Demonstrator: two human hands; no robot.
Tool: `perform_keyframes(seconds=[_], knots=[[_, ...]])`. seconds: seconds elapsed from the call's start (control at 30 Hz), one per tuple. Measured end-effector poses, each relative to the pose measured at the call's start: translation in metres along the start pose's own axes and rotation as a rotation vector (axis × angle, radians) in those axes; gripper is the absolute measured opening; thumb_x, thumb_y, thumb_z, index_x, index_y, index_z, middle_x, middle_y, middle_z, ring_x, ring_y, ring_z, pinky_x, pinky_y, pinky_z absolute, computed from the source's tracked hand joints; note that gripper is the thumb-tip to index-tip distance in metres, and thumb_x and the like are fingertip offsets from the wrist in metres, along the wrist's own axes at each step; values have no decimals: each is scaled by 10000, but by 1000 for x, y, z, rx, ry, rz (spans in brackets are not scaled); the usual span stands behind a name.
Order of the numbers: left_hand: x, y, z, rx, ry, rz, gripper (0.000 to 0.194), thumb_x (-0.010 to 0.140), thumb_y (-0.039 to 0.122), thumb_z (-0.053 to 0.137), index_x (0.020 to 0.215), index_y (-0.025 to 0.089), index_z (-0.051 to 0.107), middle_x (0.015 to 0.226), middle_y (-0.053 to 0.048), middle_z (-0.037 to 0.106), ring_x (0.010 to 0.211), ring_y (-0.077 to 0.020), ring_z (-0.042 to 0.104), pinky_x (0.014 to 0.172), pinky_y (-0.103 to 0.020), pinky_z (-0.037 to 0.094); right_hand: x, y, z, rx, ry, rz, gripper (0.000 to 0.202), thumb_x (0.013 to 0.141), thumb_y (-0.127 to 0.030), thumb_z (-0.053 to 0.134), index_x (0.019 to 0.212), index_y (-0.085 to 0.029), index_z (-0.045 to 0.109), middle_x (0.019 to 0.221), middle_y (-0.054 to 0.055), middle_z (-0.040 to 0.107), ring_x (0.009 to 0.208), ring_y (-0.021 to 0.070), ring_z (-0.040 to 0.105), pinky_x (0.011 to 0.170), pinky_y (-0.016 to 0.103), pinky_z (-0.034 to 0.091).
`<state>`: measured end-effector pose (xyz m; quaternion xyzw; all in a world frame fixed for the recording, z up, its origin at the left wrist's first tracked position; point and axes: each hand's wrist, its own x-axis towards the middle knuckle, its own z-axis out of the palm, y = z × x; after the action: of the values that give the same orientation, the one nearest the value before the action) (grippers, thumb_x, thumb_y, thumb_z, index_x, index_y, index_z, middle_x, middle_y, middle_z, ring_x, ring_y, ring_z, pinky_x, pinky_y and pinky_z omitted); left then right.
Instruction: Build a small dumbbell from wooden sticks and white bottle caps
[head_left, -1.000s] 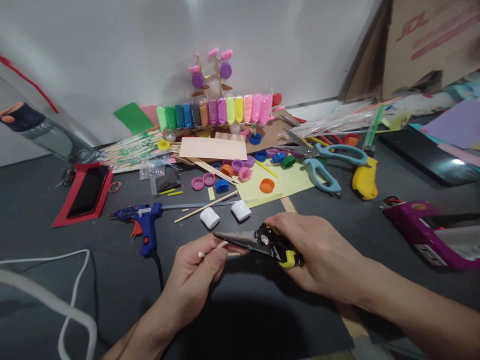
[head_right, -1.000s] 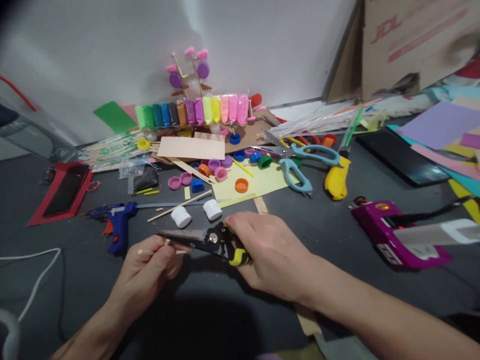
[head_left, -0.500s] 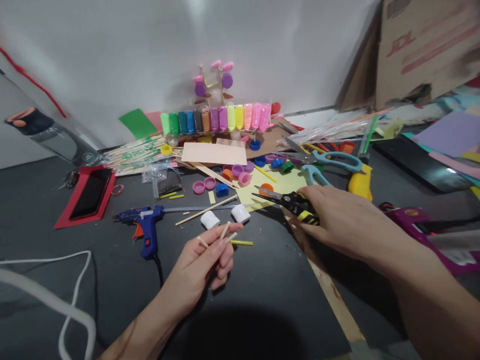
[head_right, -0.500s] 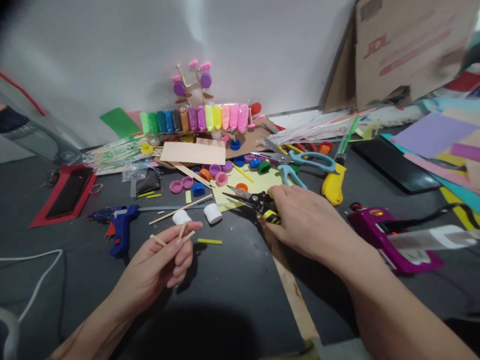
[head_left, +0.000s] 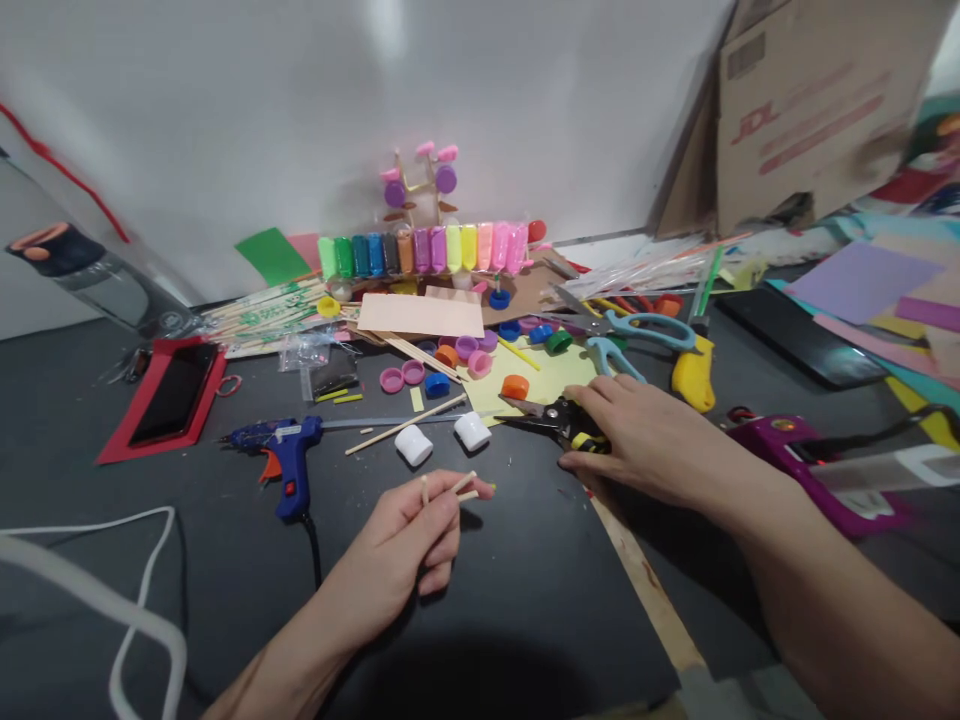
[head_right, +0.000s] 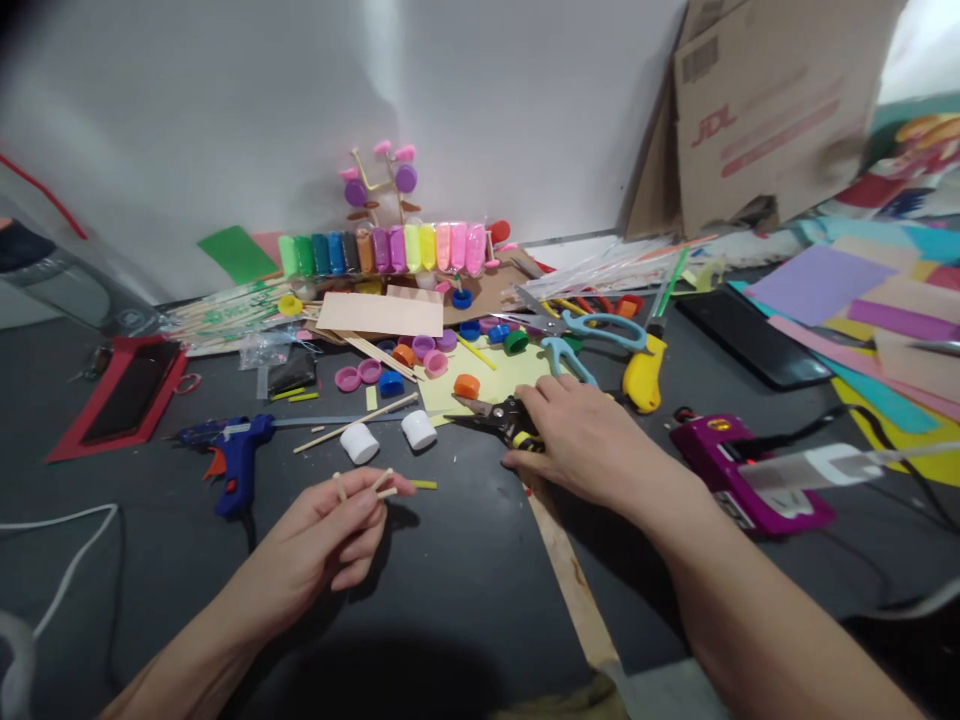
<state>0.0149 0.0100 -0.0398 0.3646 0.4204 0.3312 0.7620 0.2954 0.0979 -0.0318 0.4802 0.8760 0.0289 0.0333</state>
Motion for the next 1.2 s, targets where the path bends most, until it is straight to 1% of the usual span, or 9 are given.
perform_keyframes(seconds=[0.17,0.23,0.3,0.47,0.57,0.63,0.83,1.03,1.2], knots=[[1,-2,5,83,9,-68,382,924,568,564,890,190,520,609,110,272,469,-51,167,401,-178,137,0,-32,-20,299,243,-207,421,974,-335,571,1331,-112,552,1214,196,619,1102,315,597,918,460,513],[1,-2,7,118,-8,-74,417,913,606,552,851,202,468,621,110,283,470,-48,182,404,-174,150,0,-54,-25,465,248,-477,431,988,-358,559,1371,-164,522,1230,173,625,1114,277,602,905,409,530],[-1,-2,8,161,-31,-64,431,919,626,521,841,209,442,627,107,293,474,-49,203,409,-170,177,-1,-72,-25,533,218,-582,396,1015,-330,518,1364,-141,521,1099,143,678,954,233,647,794,349,551],[-4,-1,9,275,-103,-77,423,953,619,455,841,212,431,633,95,314,480,-53,241,417,-176,210,-5,-85,-18,710,244,-499,308,1024,-298,524,1243,-93,593,1002,130,728,891,214,683,803,318,530],[-5,3,8,294,-150,-137,461,930,657,461,845,204,451,637,89,337,484,-52,256,422,-174,230,-5,-84,-19,856,148,-435,293,985,-252,608,1255,-139,603,1046,98,748,920,187,693,822,275,514],[-6,6,5,257,-188,-212,488,906,686,475,848,201,460,651,88,347,474,-44,245,409,-169,214,-4,-85,-21,964,89,-391,280,962,-239,645,1226,-149,627,947,61,753,828,158,688,758,239,510],[-7,12,-1,181,-337,-377,437,907,631,534,835,205,468,606,113,285,424,-33,175,369,-163,151,0,-87,-26,1200,-67,-342,97,955,-204,621,1003,-150,684,816,19,726,700,118,640,654,203,488],[-4,12,5,328,-204,-215,357,924,539,560,889,185,527,572,112,354,418,-36,246,364,-143,202,1,-90,-21,1165,-14,-274,125,941,-214,610,867,-158,694,728,-2,680,651,110,585,617,206,432],[0,9,7,222,-7,33,328,889,478,653,853,180,523,489,124,401,365,-23,299,352,-125,227,2,-94,-13,1429,11,-78,142,887,-276,659,804,-162,644,661,-36,577,569,92,491,533,206,373]])
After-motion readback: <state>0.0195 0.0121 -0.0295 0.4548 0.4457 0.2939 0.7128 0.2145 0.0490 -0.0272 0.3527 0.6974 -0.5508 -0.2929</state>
